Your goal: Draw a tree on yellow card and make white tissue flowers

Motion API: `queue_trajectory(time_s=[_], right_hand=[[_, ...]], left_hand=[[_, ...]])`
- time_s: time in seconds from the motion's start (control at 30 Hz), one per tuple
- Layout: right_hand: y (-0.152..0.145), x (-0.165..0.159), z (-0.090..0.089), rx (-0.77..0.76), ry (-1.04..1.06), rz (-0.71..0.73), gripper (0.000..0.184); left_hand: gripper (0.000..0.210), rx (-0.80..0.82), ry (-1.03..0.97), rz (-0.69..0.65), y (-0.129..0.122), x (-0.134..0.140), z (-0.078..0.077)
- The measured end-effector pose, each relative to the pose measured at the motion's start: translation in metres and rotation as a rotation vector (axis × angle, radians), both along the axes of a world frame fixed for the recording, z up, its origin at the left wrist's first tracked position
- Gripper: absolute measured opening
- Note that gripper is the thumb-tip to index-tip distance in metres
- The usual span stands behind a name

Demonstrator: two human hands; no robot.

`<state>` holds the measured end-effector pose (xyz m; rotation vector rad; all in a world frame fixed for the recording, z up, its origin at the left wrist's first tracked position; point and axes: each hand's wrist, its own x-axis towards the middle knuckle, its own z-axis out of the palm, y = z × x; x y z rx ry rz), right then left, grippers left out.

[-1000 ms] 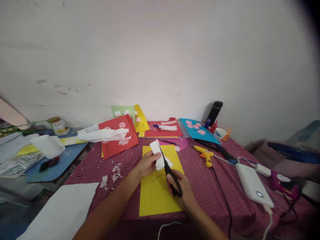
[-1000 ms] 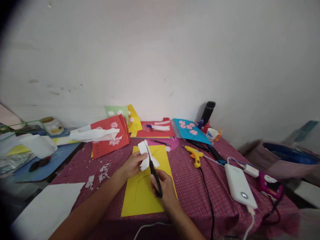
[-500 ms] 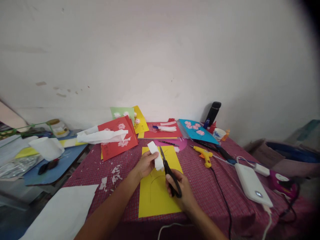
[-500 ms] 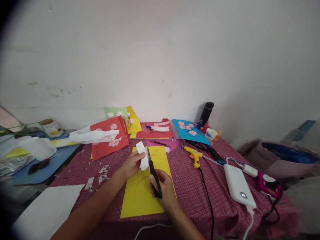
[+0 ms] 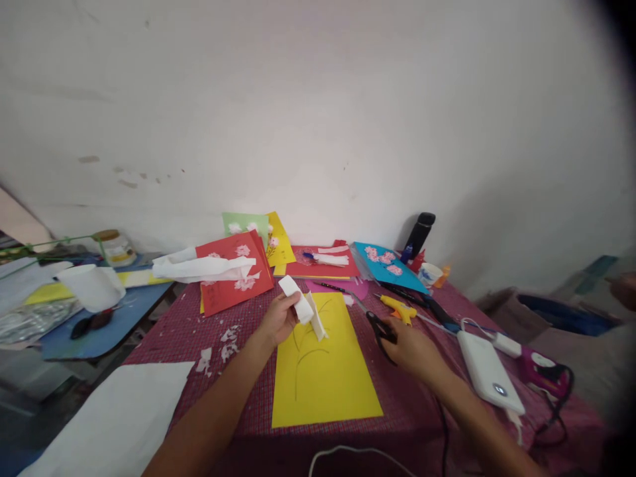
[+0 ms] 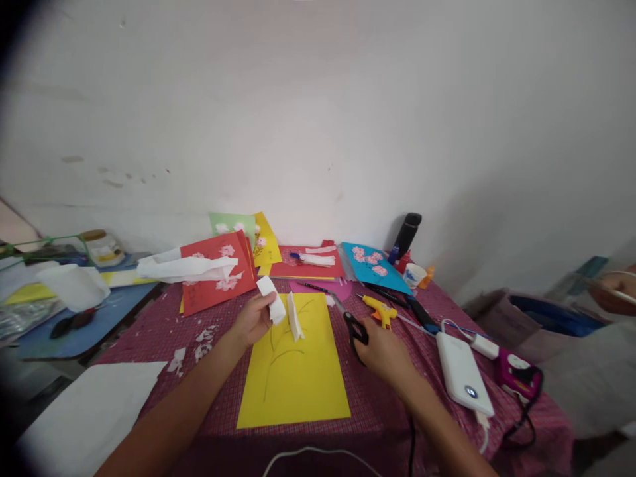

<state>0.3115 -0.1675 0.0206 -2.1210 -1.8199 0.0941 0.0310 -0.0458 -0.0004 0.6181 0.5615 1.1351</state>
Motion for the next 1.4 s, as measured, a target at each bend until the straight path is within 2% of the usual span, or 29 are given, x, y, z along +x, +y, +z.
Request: queue_trajectory(time_s=[0.13, 0.3, 0.47, 0.57, 0.63, 0.73, 0.8, 0.93, 1.03, 1.2, 1.4], right_hand=[[0.002, 0.003, -0.012, -0.155, -0.216, -0.051, 0.038], [0.004, 0.002, -0.018, -0.23, -0.276, -0.028, 0.037], [0.003, 0.004, -0.006, -0.299, -0.294, 0.011, 0.035], [0.005, -0.004, 0.009, -0.244, -0.265, 0.017, 0.031], [0.012, -0.018, 0.017, -0.133, -0.181, 0.027, 0.029], [0.035, -0.051, 0.018, 0.002, 0.108, 0.164, 0.027], [0.056, -0.074, 0.011, 0.065, 0.338, 0.189, 0.023], [0.1, -0.108, -0.009, 0.102, 0.415, 0.152, 0.021], [0.121, -0.116, -0.021, 0.08, 0.477, 0.159, 0.01], [0.135, -0.113, -0.03, 0.103, 0.56, 0.201, 0.013], [0.128, -0.112, -0.032, 0.124, 0.963, 0.287, 0.026]], left_hand=[[0.023, 0.001, 0.019, -0.001, 0.001, -0.001, -0.004], [0.024, -0.005, 0.018, 0.0, 0.003, -0.002, -0.005], [0.026, 0.01, 0.017, -0.003, 0.001, -0.001, -0.004], [0.026, 0.013, 0.018, 0.003, 0.0, -0.001, -0.003], [0.026, 0.012, 0.032, 0.007, 0.0, 0.0, -0.003], [0.027, 0.017, 0.075, 0.005, 0.0, 0.001, -0.004], [0.027, 0.038, 0.104, 0.007, 0.001, 0.0, -0.005], [0.028, 0.064, 0.113, 0.053, 0.004, -0.004, -0.005], [0.029, 0.052, 0.113, 0.08, 0.007, -0.006, -0.005], [0.033, 0.047, 0.177, 0.044, 0.007, -0.004, -0.006], [0.04, 0.1, 0.257, -0.104, 0.003, -0.001, -0.009]])
